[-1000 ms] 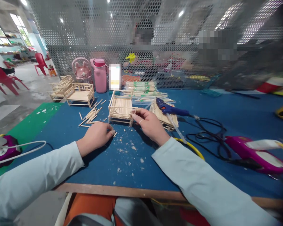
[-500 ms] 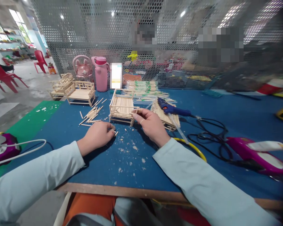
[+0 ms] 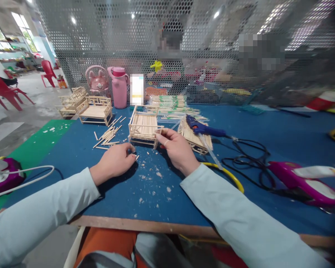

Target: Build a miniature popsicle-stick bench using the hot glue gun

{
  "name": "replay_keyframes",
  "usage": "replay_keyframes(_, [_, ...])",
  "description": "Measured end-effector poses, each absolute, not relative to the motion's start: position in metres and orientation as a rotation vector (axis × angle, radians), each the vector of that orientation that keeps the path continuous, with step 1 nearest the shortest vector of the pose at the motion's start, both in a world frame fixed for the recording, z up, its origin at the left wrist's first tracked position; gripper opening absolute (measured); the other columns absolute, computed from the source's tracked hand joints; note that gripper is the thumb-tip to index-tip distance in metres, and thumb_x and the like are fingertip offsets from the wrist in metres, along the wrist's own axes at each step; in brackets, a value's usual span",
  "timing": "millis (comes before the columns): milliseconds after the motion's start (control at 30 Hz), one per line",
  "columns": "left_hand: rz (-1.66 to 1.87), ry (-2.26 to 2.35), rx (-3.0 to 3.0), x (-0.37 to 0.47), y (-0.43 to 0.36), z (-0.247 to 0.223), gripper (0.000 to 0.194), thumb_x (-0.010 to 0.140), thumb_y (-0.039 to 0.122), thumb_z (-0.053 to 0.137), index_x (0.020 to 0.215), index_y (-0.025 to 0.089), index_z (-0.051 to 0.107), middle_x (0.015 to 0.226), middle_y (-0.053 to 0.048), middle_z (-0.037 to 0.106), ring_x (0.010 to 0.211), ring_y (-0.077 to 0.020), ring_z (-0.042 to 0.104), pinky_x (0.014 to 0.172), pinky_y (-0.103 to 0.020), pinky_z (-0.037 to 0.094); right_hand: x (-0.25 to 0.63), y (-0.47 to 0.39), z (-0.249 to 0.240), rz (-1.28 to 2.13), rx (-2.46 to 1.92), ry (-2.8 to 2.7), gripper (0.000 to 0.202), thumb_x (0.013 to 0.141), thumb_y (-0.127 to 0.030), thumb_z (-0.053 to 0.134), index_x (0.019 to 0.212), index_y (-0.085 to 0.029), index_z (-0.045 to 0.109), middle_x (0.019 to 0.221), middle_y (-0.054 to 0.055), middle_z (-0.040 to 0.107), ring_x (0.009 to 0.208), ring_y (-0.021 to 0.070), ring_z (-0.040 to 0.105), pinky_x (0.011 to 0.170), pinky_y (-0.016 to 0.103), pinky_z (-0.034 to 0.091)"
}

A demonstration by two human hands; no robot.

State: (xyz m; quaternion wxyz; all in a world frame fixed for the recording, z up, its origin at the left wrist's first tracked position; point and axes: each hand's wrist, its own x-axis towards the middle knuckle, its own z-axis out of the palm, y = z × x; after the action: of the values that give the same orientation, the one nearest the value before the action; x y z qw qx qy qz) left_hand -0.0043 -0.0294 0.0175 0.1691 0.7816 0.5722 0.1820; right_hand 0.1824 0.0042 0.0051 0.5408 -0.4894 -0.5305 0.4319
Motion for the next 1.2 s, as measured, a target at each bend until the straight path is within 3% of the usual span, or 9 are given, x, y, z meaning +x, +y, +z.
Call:
replay_keyframes(133, [0.604,1.634,2.187,-0.005,-0.029,0.015,0.015,0.080,0.022,0.048,0.078,0.016,0.061,0.068,-0.003,0.064,0.059,-0.0155,0.054,0.057,-0.026,0.037,0.179,0.004,0.004,1.019,-1.153,-1.257,0.025,0.066,-0.037,0.065,0.083,-0.019,0.065,0.081,0.000,0.067,0.071,0.0126,0.055,0.066,0.027,0.042])
replay_keyframes(300, [0.764,1.558,2.169,-0.011,-0.026,0.009,0.019,0.084,0.028,0.049,0.071,0.016,0.056,0.063,0.000,0.060,0.057,-0.0126,0.051,0.055,-0.024,0.036,0.181,0.005,0.003,1.028,-1.136,-1.283,0.023,0.067,-0.037,0.065,0.082,-0.019,0.065,0.080,0.001,0.068,0.072,0.0144,0.057,0.071,0.030,0.044])
replay_keyframes(400, [0.860,1.426,2.182,-0.006,-0.025,0.011,0.019,0.085,0.030,0.051,0.079,0.015,0.061,0.062,0.001,0.060,0.055,-0.0111,0.052,0.055,-0.022,0.038,0.183,0.005,0.004,0.994,-1.122,-1.343,0.022,0.068,-0.036,0.065,0.082,-0.020,0.064,0.082,0.001,0.067,0.076,0.0151,0.057,0.077,0.031,0.044])
replay_keyframes(467, [0.937,1.430,2.248,0.004,-0.022,0.015,0.022,0.086,0.031,0.052,0.095,0.016,0.065,0.063,0.001,0.064,0.055,-0.0117,0.054,0.057,-0.023,0.040,0.184,0.005,0.005,0.975,-1.115,-1.391,0.021,0.069,-0.037,0.064,0.083,-0.020,0.063,0.084,0.001,0.067,0.078,0.0153,0.057,0.079,0.032,0.044])
replay_keyframes(567, [0.962,1.559,2.424,0.025,-0.016,0.024,0.032,0.090,0.035,0.047,0.111,0.017,0.063,0.075,-0.005,0.070,0.065,-0.0165,0.062,0.064,-0.026,0.044,0.186,0.006,0.005,0.989,-1.080,-1.429,0.022,0.070,-0.038,0.064,0.083,-0.020,0.063,0.084,0.001,0.068,0.080,0.0155,0.058,0.081,0.032,0.044])
replay_keyframes(700, [0.739,1.713,2.592,0.044,-0.009,0.029,0.030,0.093,0.033,0.042,0.100,0.018,0.067,0.084,-0.011,0.073,0.075,-0.0220,0.067,0.066,-0.030,0.047,0.187,0.006,0.004,1.017,-1.028,-1.406,0.019,0.069,-0.035,0.064,0.080,-0.020,0.063,0.084,0.001,0.069,0.082,0.0160,0.060,0.086,0.034,0.043])
replay_keyframes(1000, [0.632,1.725,2.720,0.035,-0.004,0.028,0.032,0.095,0.031,0.038,0.095,0.016,0.066,0.085,-0.011,0.073,0.074,-0.0200,0.067,0.063,-0.027,0.045,0.183,0.004,0.008,1.004,-1.057,-1.424,0.016,0.071,-0.033,0.062,0.081,-0.020,0.063,0.083,0.001,0.067,0.082,0.0160,0.059,0.084,0.034,0.044])
replay_keyframes(1200, [0.966,1.590,2.584,-0.004,-0.020,0.024,0.028,0.093,0.032,0.040,0.100,0.016,0.062,0.081,-0.006,0.070,0.069,-0.0151,0.063,0.063,-0.024,0.043,0.196,0.000,0.013,0.793,-1.115,-1.443,0.034,0.064,-0.022,0.062,0.098,-0.022,0.057,0.084,-0.001,0.059,0.072,0.0130,0.052,0.071,0.029,0.043])
